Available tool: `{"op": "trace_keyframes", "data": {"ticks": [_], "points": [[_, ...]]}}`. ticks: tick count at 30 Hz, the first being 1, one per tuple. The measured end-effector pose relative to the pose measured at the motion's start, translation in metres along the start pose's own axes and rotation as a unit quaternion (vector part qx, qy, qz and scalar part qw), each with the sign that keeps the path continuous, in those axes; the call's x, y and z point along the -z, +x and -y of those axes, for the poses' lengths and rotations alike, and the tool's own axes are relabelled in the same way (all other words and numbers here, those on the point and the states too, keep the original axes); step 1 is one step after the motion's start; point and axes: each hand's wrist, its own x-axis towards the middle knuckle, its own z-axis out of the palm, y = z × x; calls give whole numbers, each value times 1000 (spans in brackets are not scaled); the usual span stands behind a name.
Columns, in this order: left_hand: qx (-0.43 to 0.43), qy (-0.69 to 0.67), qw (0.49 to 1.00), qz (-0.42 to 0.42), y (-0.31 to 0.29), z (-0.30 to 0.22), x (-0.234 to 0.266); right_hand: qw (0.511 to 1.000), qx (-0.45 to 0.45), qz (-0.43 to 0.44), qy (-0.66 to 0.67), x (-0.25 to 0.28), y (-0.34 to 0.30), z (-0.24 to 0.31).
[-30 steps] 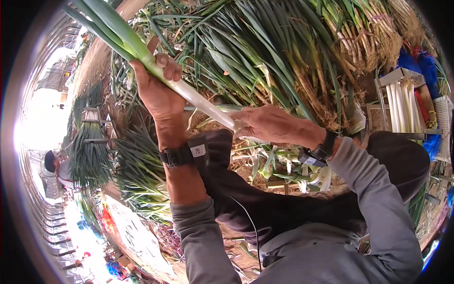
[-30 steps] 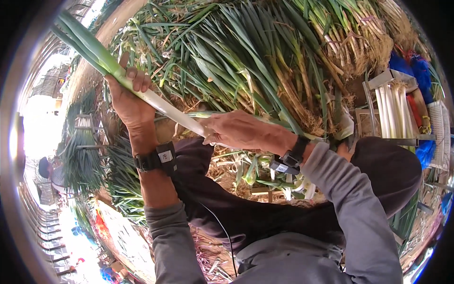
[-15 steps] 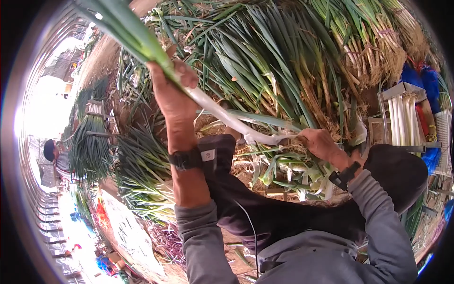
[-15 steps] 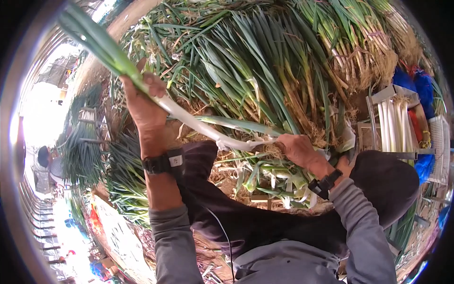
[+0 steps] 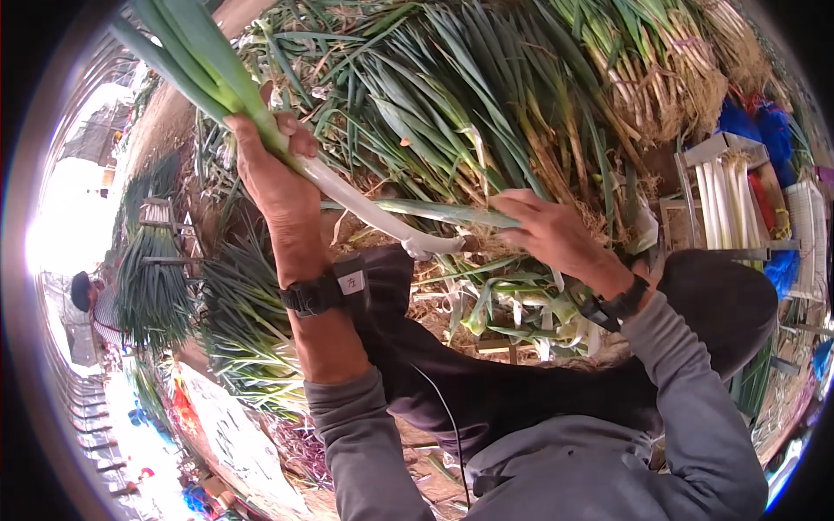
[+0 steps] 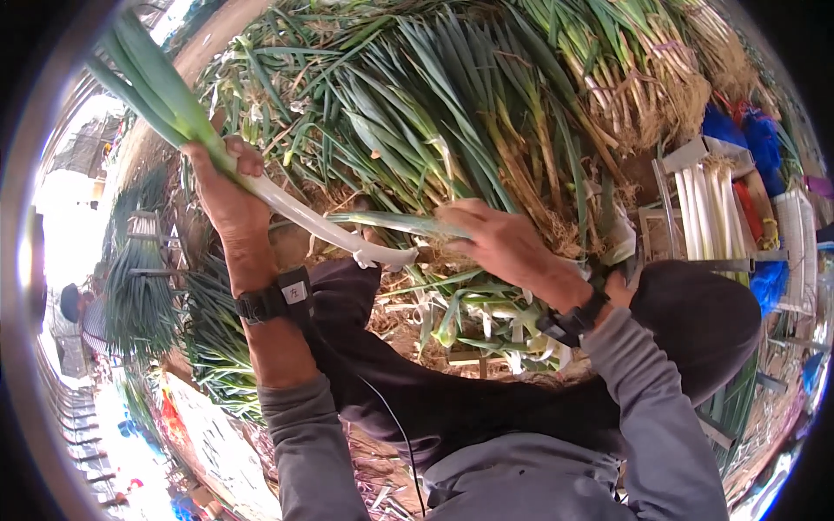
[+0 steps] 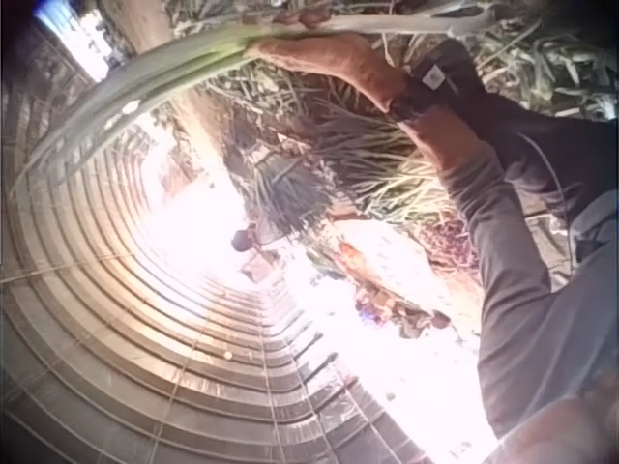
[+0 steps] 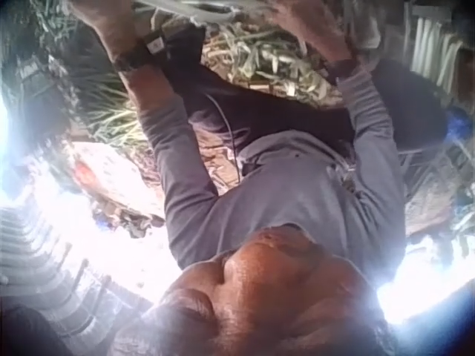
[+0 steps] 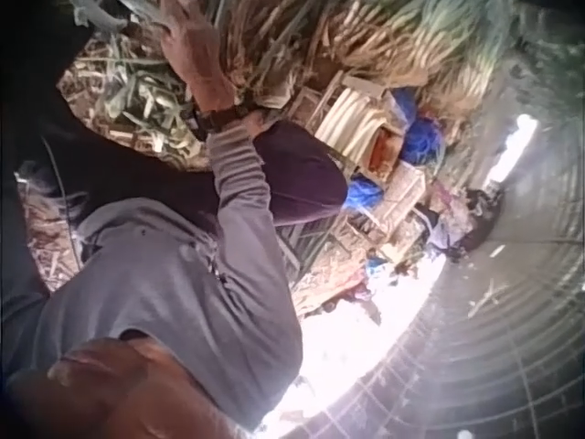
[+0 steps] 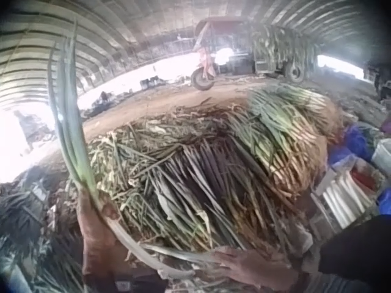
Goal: Peeling outer skins and cleaning green onions by hand and with a small scraping tool.
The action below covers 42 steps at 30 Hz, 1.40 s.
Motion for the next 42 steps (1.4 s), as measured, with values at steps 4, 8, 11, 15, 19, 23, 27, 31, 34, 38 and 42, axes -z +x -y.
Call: {"op": "trace_keyframes", "data": {"ticks": [4,8,11,15,19,23,27,31,34,38,42], "points": [[-1,-23,1000,-8,1,1,3,986,160,1,35,-28,17,8],[2,-41,999,-21,2,4,5,981,188,37,-14,-32,17,5],[11,-60,998,-15,6,6,12,981,191,42,-15,-34,18,-5],[-7,-28,999,-20,4,4,18,994,113,-1,10,-36,9,-11],[6,-38,998,-52,1,4,17,998,10,-69,-9,-23,-20,-27],[0,-58,996,-67,3,1,23,993,-70,-64,-74,-20,-52,-77],[0,-37,997,-70,0,-2,24,996,-15,-65,-57,-12,-26,-26],[-21,-15,998,-55,-2,3,12,999,25,-26,-39,-16,2,10],[-15,-23,998,-51,-3,5,7,999,41,-3,-25,-22,7,8],[-2,-36,997,-73,1,6,6,989,127,-32,-62,-33,7,6],[8,-32,994,-106,4,4,18,983,130,-17,-126,-39,12,10]]}}
